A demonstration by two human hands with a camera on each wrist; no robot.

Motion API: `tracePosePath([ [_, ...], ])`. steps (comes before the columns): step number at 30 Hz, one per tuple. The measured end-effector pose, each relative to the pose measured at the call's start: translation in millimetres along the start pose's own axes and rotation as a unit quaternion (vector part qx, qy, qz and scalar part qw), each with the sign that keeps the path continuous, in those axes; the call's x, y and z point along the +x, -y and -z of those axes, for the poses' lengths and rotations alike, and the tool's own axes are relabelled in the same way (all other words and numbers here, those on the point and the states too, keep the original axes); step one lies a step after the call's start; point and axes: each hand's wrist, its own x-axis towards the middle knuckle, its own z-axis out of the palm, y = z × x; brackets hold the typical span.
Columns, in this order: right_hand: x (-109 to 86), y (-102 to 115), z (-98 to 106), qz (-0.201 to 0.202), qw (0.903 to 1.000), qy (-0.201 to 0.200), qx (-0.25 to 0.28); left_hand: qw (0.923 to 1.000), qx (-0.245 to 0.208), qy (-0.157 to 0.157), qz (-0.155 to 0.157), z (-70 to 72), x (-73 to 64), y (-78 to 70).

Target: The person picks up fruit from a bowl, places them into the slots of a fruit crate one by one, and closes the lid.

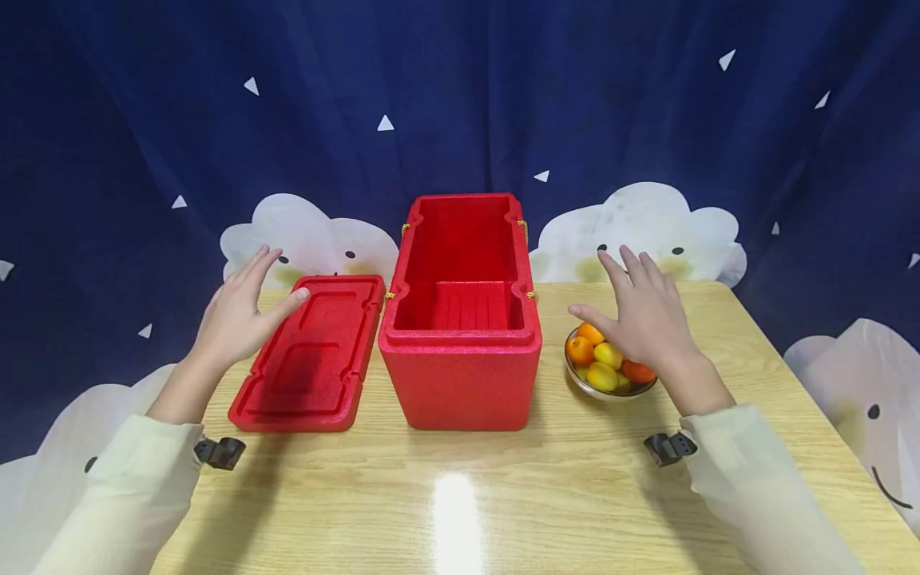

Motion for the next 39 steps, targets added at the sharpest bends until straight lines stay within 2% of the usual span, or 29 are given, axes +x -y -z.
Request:
tracePosePath([
  [4,-2.9,1,-2,0.04,0.9987,-0.032,0.004,0.9975,-0.07,-0.008,-0.007,-2.0,5.0,-11.1],
  [8,-7.2,2,-6,0.068,0.9965,-0.048,0.007,0.9902,-0.139,0.001,-0.006,-6.4,11.5,-25.2],
  [13,-15.5,0,-14,0.103,0.993,-0.057,0.014,0.9759,-0.217,0.024,-0.004,-13.0,19.6,-44.6],
  [16,-22.2,-3,-18,0.12,0.9909,-0.056,0.023,0.9663,-0.252,0.05,0.012,-16.0,21.5,-54.1],
  [18,-25.5,-6,-20,0.126,0.99,-0.055,0.032,0.9571,-0.279,0.074,0.03,-17.5,22.6,-58.8],
  [19,-26.6,-7,-20,0.128,0.9896,-0.054,0.036,0.9473,-0.305,0.09,0.041,-18.3,23.7,-61.1],
  [20,-27.6,-9,-21,0.131,0.9892,-0.053,0.04,0.9342,-0.336,0.107,0.051,-19.3,24.9,-63.0],
  [22,-28.8,-12,-23,0.135,0.9884,-0.05,0.049,0.8971,-0.41,0.148,0.075,-21.1,27.9,-66.4],
  [25,-30.6,-14,-23,0.137,0.9885,-0.032,0.055,0.8314,-0.506,0.203,0.109,-24.2,33.6,-70.4],
  [26,-31.0,-15,-23,0.137,0.9887,-0.022,0.056,0.8162,-0.522,0.219,0.117,-24.8,35.0,-72.2],
  [27,-31.6,-15,-23,0.136,0.989,-0.012,0.056,0.8053,-0.531,0.232,0.126,-25.4,36.3,-74.0],
  [30,-33.3,-17,-21,0.132,0.9896,0.016,0.055,0.7855,-0.54,0.262,0.149,-26.6,38.3,-81.0],
  [34,-35.2,-18,-19,0.138,0.9885,0.039,0.05,0.7705,-0.538,0.289,0.181,-28.1,40.7,-88.5],
  [39,-36.0,-17,-21,0.152,0.9863,0.044,0.047,0.767,-0.51,0.321,0.222,-26.1,44.9,-91.8],
])
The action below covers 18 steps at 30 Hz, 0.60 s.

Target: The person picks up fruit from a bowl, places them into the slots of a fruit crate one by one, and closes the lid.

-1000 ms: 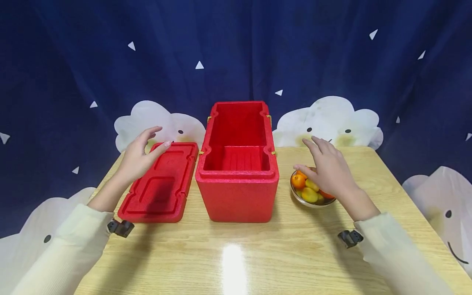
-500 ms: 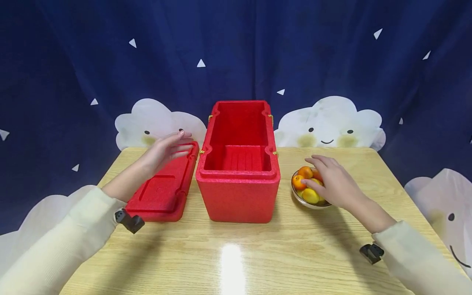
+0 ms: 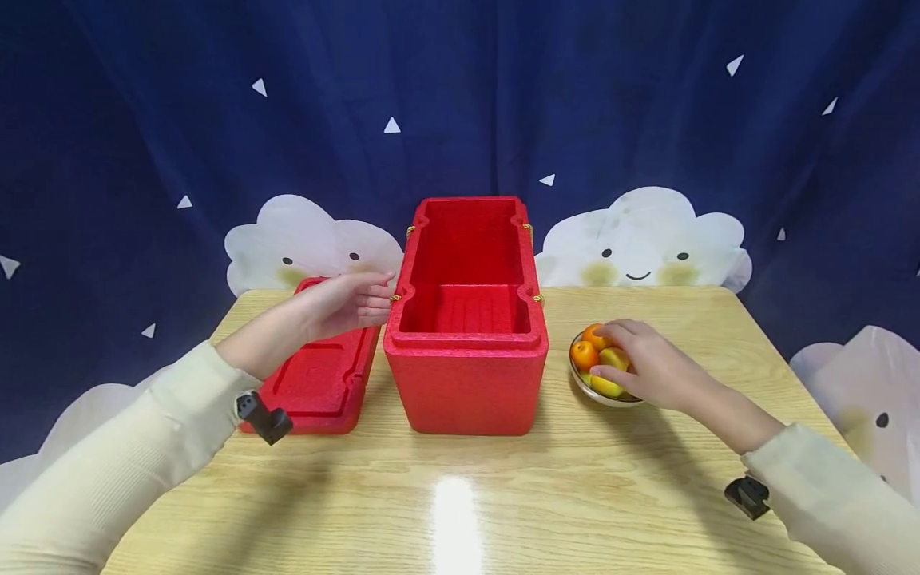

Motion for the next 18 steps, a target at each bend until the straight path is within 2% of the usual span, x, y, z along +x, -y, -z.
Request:
tracePosePath([
  [8,-3.4,2.5,0.5,-0.004,0.9999,0.006,0.016,0.999,0.002,-0.002,0.044,-4.7,-3.7,-3.7],
  [18,-4.9,2.4,1.4,0.008,0.9997,-0.009,0.02,0.9979,0.015,-0.03,0.055,-6.4,-4.8,-4.7],
])
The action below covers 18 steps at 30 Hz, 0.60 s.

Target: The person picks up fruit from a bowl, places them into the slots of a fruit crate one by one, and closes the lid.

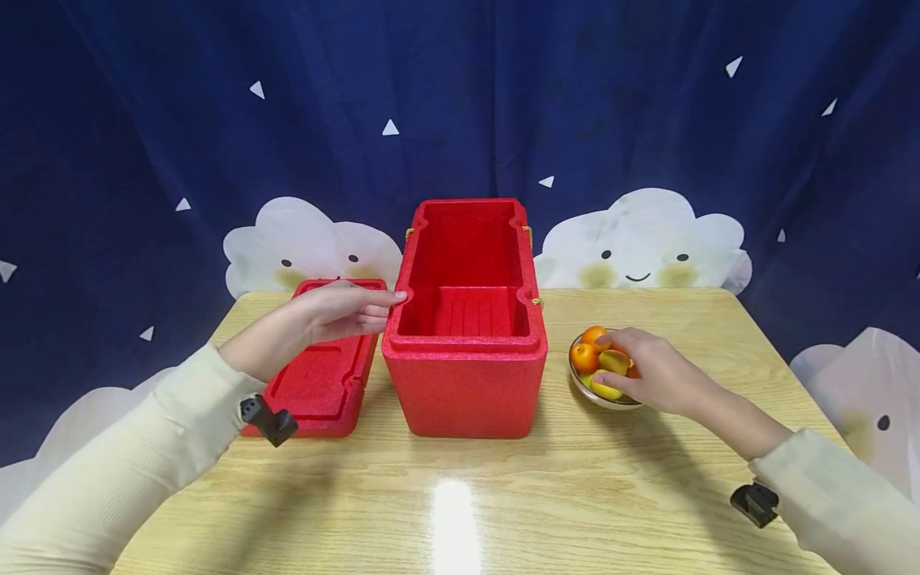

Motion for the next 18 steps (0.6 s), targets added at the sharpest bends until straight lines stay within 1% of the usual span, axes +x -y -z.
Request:
tracePosePath([
  [3,-0.4,-1,0,0.0,1.0,0.004,0.002,0.9998,0.014,-0.013,0.002,-1.1,-0.5,-0.3],
  [7,-1.6,-3,-1,-0.001,0.9999,0.009,-0.006,0.9995,0.025,-0.019,-0.005,-3.2,-0.5,0.6],
  [12,-3.0,-9,-5,0.023,0.9996,-0.011,-0.013,0.9986,0.038,-0.035,-0.014,-4.8,-1.3,1.6],
  [15,-4.0,-11,-8,0.043,0.9987,-0.024,-0.015,0.9973,0.06,-0.034,-0.025,-5.1,-1.9,2.3],
  [18,-5.4,-11,-10,0.046,0.9984,-0.028,-0.018,0.996,0.077,-0.03,-0.034,-5.7,-2.1,2.8],
])
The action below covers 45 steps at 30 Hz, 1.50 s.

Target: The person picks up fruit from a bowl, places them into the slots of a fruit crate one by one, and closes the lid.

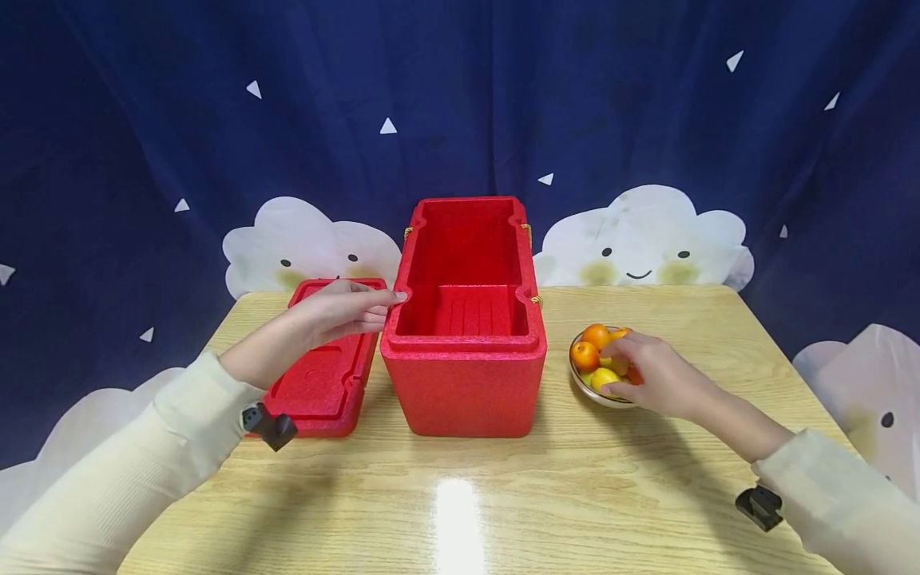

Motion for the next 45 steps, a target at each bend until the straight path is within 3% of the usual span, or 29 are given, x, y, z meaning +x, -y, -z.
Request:
tracePosePath([
  [9,-0.3,2,-7,-0.01,0.9992,0.038,-0.005,0.9998,0.018,-0.001,0.01,0.8,-1.3,-1.4],
  [15,1.3,3,-11,-0.001,0.9992,0.036,-0.017,0.9984,0.054,0.004,0.017,4.9,-1.0,-3.0],
  [23,7.3,4,-12,0.0,0.9997,0.011,-0.023,0.9992,0.037,0.005,0.017,6.7,0.4,-2.3],
  [36,6.1,4,-12,-0.014,0.9996,0.019,-0.014,0.9994,0.026,-0.001,0.02,5.1,2.5,-3.0],
  [45,4.0,4,-17,-0.021,0.9998,-0.002,-0.003,0.9998,0.019,0.005,0.009,5.2,2.7,0.0],
])
